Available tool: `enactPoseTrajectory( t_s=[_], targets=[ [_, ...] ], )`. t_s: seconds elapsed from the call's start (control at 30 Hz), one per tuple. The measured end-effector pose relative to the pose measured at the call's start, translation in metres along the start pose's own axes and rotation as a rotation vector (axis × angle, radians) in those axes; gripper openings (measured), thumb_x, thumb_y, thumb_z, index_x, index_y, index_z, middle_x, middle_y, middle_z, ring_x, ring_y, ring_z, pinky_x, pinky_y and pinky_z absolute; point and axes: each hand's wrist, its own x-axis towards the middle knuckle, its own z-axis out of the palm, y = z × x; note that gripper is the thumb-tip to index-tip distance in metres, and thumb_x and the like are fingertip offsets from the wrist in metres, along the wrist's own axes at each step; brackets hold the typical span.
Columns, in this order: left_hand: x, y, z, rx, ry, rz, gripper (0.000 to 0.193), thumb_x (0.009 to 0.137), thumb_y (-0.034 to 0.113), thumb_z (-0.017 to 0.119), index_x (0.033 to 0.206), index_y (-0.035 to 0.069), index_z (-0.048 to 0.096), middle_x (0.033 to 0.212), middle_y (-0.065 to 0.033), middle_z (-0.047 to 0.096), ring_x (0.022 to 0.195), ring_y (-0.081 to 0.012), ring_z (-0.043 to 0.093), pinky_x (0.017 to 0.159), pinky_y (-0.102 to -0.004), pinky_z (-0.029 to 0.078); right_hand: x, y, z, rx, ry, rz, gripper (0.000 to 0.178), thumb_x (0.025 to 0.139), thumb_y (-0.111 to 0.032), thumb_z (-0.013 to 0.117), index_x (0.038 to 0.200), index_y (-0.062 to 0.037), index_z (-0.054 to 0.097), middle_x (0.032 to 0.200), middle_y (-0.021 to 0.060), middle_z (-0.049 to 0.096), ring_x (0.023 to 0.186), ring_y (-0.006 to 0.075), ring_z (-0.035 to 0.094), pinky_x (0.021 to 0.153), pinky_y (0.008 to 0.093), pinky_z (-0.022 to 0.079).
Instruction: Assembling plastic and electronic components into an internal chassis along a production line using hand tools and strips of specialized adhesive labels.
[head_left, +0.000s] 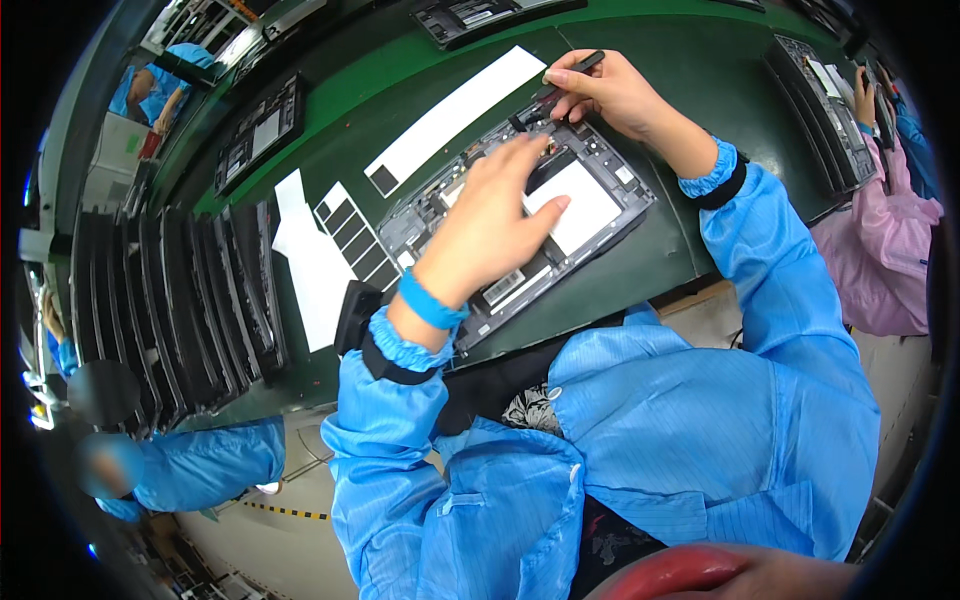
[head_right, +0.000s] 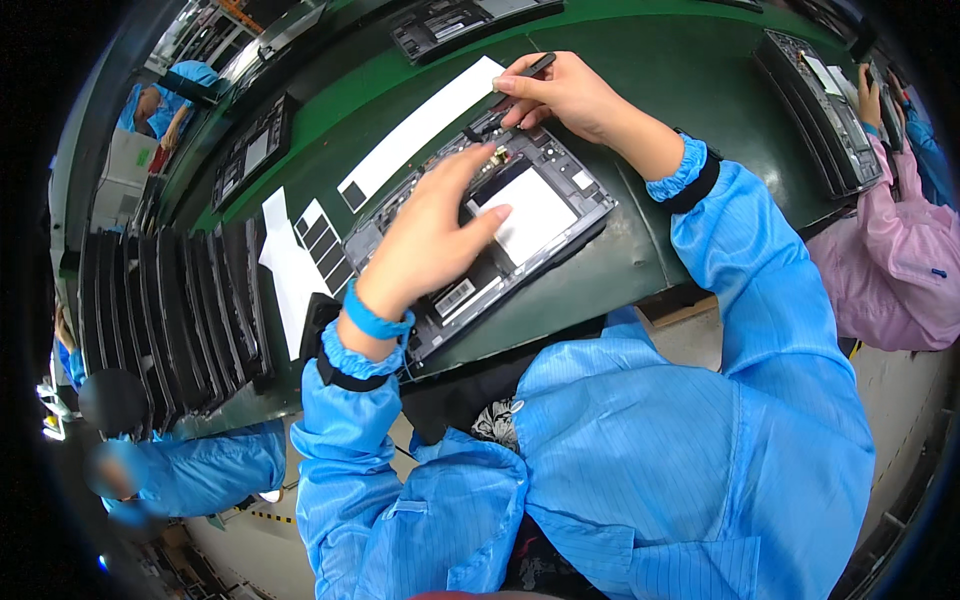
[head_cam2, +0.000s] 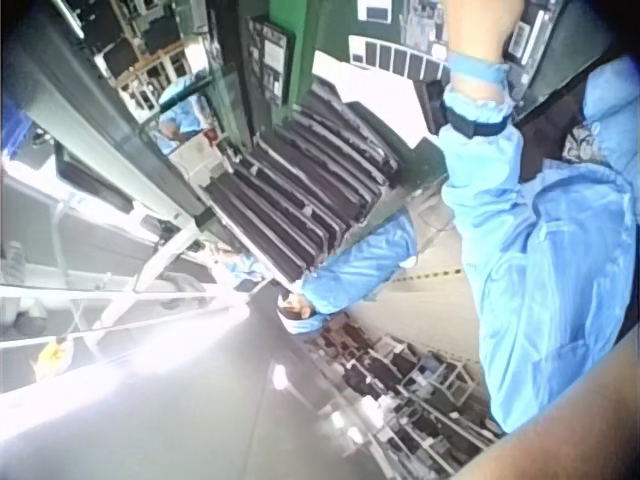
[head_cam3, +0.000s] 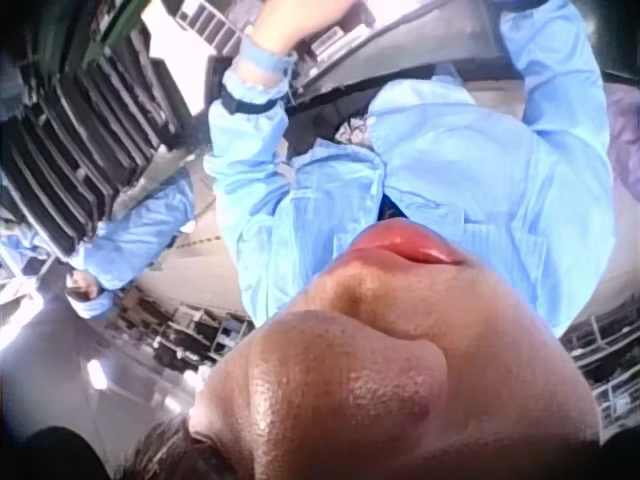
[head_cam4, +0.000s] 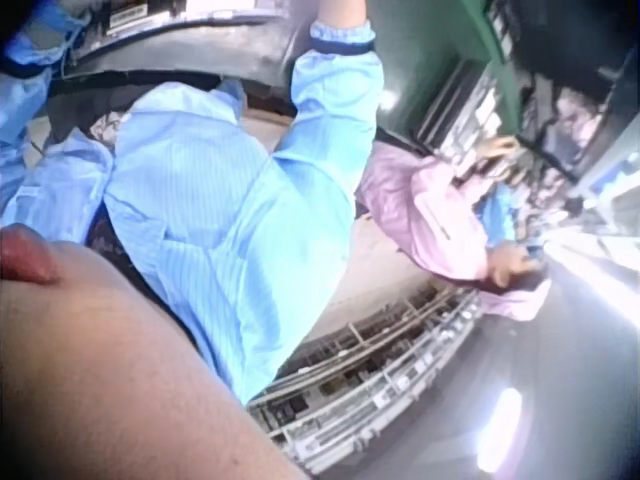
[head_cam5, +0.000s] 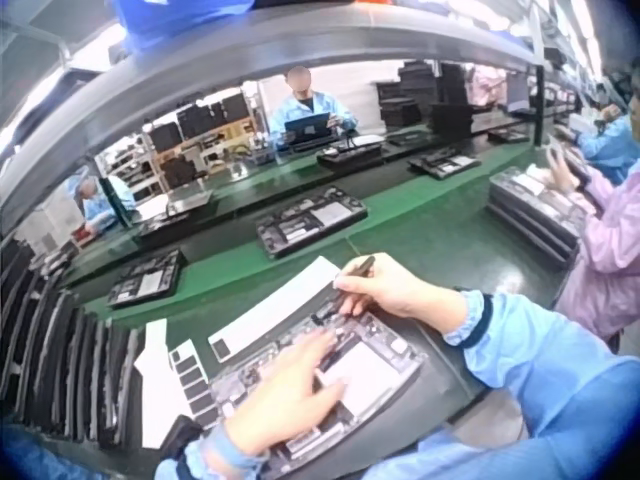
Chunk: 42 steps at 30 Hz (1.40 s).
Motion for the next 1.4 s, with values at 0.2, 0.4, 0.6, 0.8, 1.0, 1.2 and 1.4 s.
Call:
enactPoseTrajectory(
  t_s=[0.2,0.4,0.6,0.8,1.0,1.2,1.4],
  targets=[
    [0.004,0.018,0.016,0.008,-0.108,0.004,0.046,0.081,0.02,0.065,0.122,0.001,0.056,0.13,-0.0185,0.054,0.117,-0.0353,0.049,0.099,-0.0429,0.039,-0.014,0.001,-0.01,0.069,-0.017,0.083,0.025,0.09,-0.024,0.066,0.1,-0.0015,0.062,0.085,0.0087,0.067,0.07,0.0133,0.068,0.057,0.0202,0.051],
    [0.004,0.023,0.016,0.099,-0.118,-0.003,0.04,0.078,0.015,0.067,0.116,0.003,0.062,0.132,-0.0172,0.054,0.114,-0.0362,0.051,0.098,-0.0429,0.041,-0.013,0.007,-0.008,0.072,-0.02,0.108,0.022,0.091,-0.021,0.065,0.101,-0.001,0.061,0.086,0.012,0.069,0.07,0.0113,0.069,0.059,0.0172,0.054],
    [0.003,0.024,0.015,0.125,-0.121,-0.026,0.041,0.077,0.014,0.068,0.117,0.004,0.062,0.133,-0.0158,0.053,0.112,-0.0357,0.051,0.097,-0.0424,0.042,-0.011,0.005,-0.002,0.073,0.012,0.129,0.024,0.09,-0.021,0.067,0.102,-0.0004,0.06,0.086,0.0092,0.066,0.073,0.0134,0.07,0.061,0.0192,0.057],
    [0.002,0.02,0.016,0.146,-0.107,-0.002,0.041,0.079,0.016,0.067,0.117,0.004,0.061,0.131,-0.0147,0.054,0.114,-0.0322,0.049,0.092,-0.0427,0.042,-0.012,0.002,0.001,0.054,0.035,0.092,0.024,0.09,-0.018,0.067,0.099,0.0035,0.061,0.086,0.0125,0.067,0.077,0.0161,0.07,0.068,0.0215,0.058],
    [0.004,0.021,0.013,0.196,-0.119,0.006,0.042,0.079,0.018,0.068,0.12,0.011,0.062,0.137,-0.0217,0.045,0.119,-0.0359,0.043,0.094,-0.0446,0.04,-0.012,0.003,-0.004,0.013,0.006,0.09,0.025,0.09,-0.018,0.067,0.101,0.004,0.062,0.089,0.0126,0.066,0.08,0.0163,0.07,0.068,0.0206,0.058],
    [0.002,0.026,0.02,0.288,-0.157,-0.05,0.049,0.083,0.027,0.063,0.131,0.018,0.056,0.141,-0.0298,0.037,0.127,-0.0436,0.035,0.105,-0.0509,0.029,-0.011,0.011,-0.004,-0.005,0.007,0.064,0.026,0.091,-0.022,0.066,0.105,0.0,0.062,0.095,0.0098,0.067,0.077,0.0134,0.069,0.063,0.0193,0.056],
    [-0.002,0.022,0.008,0.351,-0.173,-0.103,0.057,0.082,0.031,0.065,0.137,0.021,0.05,0.146,-0.0298,0.03,0.131,-0.0451,0.03,0.107,-0.0523,0.026,-0.009,0.005,0.006,0.098,0.233,-0.172,0.037,0.094,-0.026,0.06,0.12,0.0008,0.06,0.115,0.0118,0.062,0.09,0.0214,0.067,0.075,0.0292,0.058]
  ],
)
